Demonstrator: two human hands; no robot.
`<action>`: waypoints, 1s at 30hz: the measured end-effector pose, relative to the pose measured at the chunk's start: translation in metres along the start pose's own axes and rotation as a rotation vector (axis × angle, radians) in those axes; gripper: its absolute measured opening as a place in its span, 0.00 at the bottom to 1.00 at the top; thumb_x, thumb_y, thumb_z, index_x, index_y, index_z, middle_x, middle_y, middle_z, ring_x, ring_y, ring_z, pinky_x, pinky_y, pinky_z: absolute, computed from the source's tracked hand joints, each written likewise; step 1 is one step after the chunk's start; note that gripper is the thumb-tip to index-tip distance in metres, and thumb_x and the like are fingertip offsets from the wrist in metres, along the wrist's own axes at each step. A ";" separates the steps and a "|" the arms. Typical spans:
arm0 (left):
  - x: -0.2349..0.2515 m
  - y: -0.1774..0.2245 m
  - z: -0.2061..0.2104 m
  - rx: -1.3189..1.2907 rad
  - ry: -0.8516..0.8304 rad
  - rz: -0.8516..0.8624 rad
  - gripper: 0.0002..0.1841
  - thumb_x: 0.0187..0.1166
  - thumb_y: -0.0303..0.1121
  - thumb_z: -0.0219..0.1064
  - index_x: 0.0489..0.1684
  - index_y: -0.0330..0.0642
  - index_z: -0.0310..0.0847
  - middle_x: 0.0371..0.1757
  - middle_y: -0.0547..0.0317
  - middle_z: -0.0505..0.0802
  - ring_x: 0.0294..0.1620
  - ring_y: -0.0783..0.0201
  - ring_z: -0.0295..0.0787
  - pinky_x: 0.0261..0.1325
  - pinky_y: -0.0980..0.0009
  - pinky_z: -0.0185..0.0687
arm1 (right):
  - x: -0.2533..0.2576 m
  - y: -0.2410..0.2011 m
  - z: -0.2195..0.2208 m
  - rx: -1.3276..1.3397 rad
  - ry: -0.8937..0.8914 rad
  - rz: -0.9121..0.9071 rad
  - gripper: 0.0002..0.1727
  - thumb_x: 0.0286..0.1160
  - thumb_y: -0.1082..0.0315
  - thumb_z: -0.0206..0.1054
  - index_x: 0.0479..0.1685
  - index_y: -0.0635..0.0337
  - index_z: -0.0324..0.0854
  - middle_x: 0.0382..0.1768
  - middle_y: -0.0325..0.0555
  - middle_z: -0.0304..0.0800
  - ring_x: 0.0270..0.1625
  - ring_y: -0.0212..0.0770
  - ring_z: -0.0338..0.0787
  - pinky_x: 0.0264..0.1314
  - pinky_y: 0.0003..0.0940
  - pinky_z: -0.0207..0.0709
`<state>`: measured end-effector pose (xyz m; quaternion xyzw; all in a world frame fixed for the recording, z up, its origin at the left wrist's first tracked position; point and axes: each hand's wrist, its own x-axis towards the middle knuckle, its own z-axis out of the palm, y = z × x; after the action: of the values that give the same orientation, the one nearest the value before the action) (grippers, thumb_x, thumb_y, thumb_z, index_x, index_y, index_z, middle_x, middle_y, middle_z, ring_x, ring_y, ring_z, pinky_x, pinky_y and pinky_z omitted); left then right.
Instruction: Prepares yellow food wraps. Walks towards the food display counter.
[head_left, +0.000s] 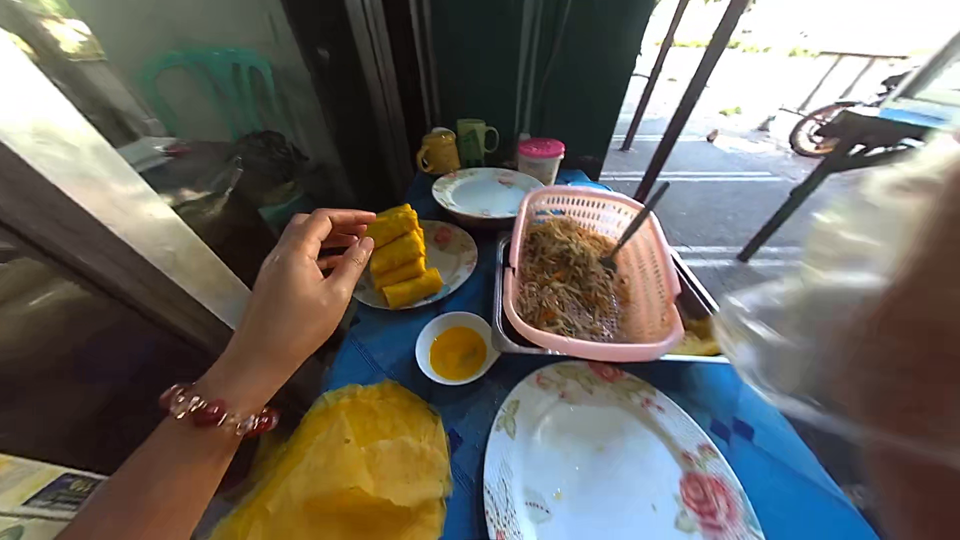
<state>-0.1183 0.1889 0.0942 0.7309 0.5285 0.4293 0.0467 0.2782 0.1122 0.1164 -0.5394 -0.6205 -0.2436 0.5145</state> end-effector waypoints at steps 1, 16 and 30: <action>-0.007 0.010 0.000 0.006 -0.002 0.034 0.18 0.89 0.42 0.60 0.71 0.47 0.79 0.68 0.56 0.87 0.67 0.66 0.87 0.67 0.65 0.85 | 0.009 -0.003 0.022 -0.090 -0.052 -0.079 0.25 0.89 0.62 0.56 0.78 0.70 0.72 0.70 0.65 0.81 0.72 0.53 0.82 0.78 0.49 0.71; -0.043 0.140 0.136 -0.215 -0.307 0.071 0.33 0.71 0.58 0.76 0.61 0.38 0.81 0.57 0.48 0.86 0.53 0.53 0.88 0.53 0.53 0.88 | 0.029 -0.027 0.106 0.082 -0.957 0.411 0.40 0.86 0.56 0.65 0.88 0.72 0.55 0.76 0.75 0.74 0.79 0.68 0.76 0.82 0.61 0.64; 0.041 0.151 0.144 -0.117 -0.404 -0.078 0.11 0.79 0.37 0.72 0.41 0.36 0.86 0.50 0.42 0.88 0.49 0.45 0.88 0.50 0.42 0.82 | -0.010 -0.008 0.021 0.481 -0.937 0.488 0.11 0.86 0.67 0.62 0.50 0.68 0.82 0.44 0.51 0.87 0.48 0.40 0.87 0.56 0.40 0.81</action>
<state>0.0931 0.2116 0.1062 0.7771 0.5103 0.3019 0.2108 0.2620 0.1237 0.1017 -0.5850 -0.6778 0.2944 0.3342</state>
